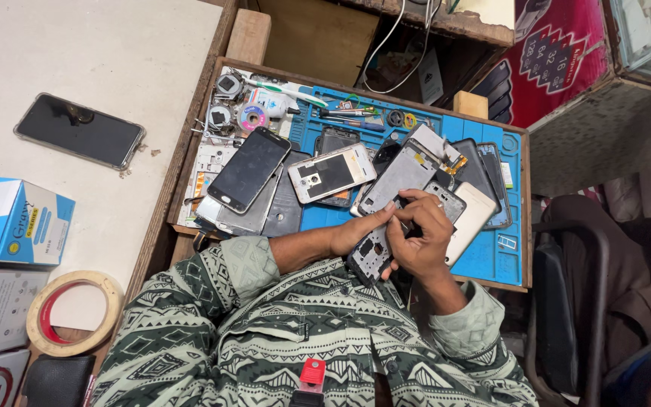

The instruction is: The person uses a small metal tool to pry and adjust internal components inside a disassembled smartphone. They work on the phone's frame and internal parts, then set it down and pick up another device to continue the repair process.

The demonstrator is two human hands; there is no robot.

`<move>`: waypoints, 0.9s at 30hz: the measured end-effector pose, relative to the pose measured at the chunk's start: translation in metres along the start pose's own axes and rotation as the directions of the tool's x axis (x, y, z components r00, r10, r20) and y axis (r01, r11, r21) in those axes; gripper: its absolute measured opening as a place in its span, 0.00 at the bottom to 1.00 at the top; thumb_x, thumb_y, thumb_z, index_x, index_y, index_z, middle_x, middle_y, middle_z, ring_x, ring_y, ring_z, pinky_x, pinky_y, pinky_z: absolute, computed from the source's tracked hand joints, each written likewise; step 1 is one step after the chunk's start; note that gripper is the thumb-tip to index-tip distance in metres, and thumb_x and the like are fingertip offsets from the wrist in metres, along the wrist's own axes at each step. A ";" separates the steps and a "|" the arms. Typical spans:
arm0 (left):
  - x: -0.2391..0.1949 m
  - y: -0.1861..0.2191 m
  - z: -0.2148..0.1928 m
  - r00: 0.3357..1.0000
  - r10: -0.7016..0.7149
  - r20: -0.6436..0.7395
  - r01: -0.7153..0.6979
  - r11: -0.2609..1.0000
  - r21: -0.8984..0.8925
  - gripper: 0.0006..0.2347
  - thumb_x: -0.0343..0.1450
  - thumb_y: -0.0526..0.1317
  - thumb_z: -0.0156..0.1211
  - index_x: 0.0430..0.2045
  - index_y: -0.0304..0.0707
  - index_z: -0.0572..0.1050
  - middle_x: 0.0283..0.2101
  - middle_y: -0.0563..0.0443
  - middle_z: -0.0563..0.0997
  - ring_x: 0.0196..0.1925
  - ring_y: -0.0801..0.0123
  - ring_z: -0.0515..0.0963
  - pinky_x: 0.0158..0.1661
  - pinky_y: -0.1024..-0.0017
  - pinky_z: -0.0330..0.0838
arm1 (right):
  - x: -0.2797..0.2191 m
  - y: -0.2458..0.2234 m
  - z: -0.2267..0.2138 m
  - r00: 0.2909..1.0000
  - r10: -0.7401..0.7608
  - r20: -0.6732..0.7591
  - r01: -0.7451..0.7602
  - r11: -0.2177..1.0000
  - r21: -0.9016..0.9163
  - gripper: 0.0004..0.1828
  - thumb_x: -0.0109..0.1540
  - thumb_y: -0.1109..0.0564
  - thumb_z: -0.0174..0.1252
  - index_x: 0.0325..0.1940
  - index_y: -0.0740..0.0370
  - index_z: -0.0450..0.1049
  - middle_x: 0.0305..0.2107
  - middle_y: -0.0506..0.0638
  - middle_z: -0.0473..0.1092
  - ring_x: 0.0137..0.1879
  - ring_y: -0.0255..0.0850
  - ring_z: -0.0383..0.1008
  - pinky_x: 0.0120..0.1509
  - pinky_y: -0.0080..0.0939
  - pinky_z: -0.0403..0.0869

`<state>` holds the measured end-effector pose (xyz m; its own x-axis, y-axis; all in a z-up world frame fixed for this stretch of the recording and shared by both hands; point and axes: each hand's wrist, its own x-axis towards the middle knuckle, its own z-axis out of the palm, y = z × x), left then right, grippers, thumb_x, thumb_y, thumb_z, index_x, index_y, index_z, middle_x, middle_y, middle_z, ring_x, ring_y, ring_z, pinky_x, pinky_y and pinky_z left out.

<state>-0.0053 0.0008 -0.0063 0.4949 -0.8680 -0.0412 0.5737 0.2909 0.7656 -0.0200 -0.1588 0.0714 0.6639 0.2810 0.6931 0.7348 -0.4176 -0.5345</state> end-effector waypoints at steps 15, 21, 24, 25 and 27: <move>0.002 0.002 -0.001 1.000 0.014 0.015 -0.014 1.000 -0.015 0.36 0.77 0.69 0.25 0.42 0.32 0.74 0.32 0.42 0.81 0.31 0.59 0.85 0.30 0.69 0.83 | 0.000 0.005 -0.001 0.999 0.054 0.005 -0.054 0.998 0.034 0.05 0.54 0.67 0.64 0.32 0.67 0.75 0.28 0.53 0.69 0.51 0.51 0.78 0.53 0.45 0.74; 0.002 0.002 0.001 1.000 -0.013 0.027 0.012 1.000 0.015 0.38 0.77 0.70 0.24 0.41 0.28 0.75 0.34 0.43 0.81 0.33 0.61 0.85 0.33 0.70 0.83 | 0.003 0.014 -0.005 0.984 0.178 -0.031 -0.176 0.983 0.052 0.03 0.57 0.67 0.65 0.34 0.68 0.77 0.32 0.55 0.73 0.50 0.47 0.79 0.50 0.40 0.75; 0.003 0.002 0.001 0.999 -0.010 0.032 0.009 0.999 0.031 0.39 0.77 0.70 0.24 0.40 0.27 0.75 0.34 0.43 0.82 0.33 0.61 0.85 0.33 0.70 0.83 | 0.002 0.013 -0.004 0.982 0.180 -0.050 -0.179 0.983 0.034 0.03 0.56 0.67 0.64 0.33 0.68 0.76 0.31 0.54 0.73 0.49 0.47 0.80 0.47 0.39 0.74; 0.002 0.001 0.001 1.000 -0.018 0.024 0.017 1.000 0.025 0.39 0.77 0.70 0.23 0.40 0.28 0.75 0.34 0.43 0.81 0.33 0.61 0.85 0.32 0.70 0.83 | 0.002 0.012 -0.004 0.988 0.151 -0.042 -0.150 0.988 0.017 0.03 0.56 0.68 0.64 0.32 0.67 0.77 0.30 0.54 0.73 0.49 0.48 0.79 0.47 0.40 0.74; 0.003 0.002 0.001 1.000 -0.021 0.015 0.021 1.000 0.008 0.38 0.77 0.69 0.23 0.41 0.30 0.75 0.33 0.43 0.81 0.32 0.60 0.85 0.32 0.69 0.83 | 0.001 0.011 -0.003 0.995 0.096 -0.026 -0.096 0.995 -0.018 0.04 0.55 0.68 0.65 0.32 0.67 0.77 0.29 0.53 0.72 0.50 0.49 0.79 0.48 0.41 0.74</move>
<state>-0.0030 -0.0011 -0.0042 0.4730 -0.8798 -0.0482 0.5789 0.2691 0.7697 -0.0117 -0.1655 0.0681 0.7272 0.2168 0.6513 0.6650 -0.4580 -0.5900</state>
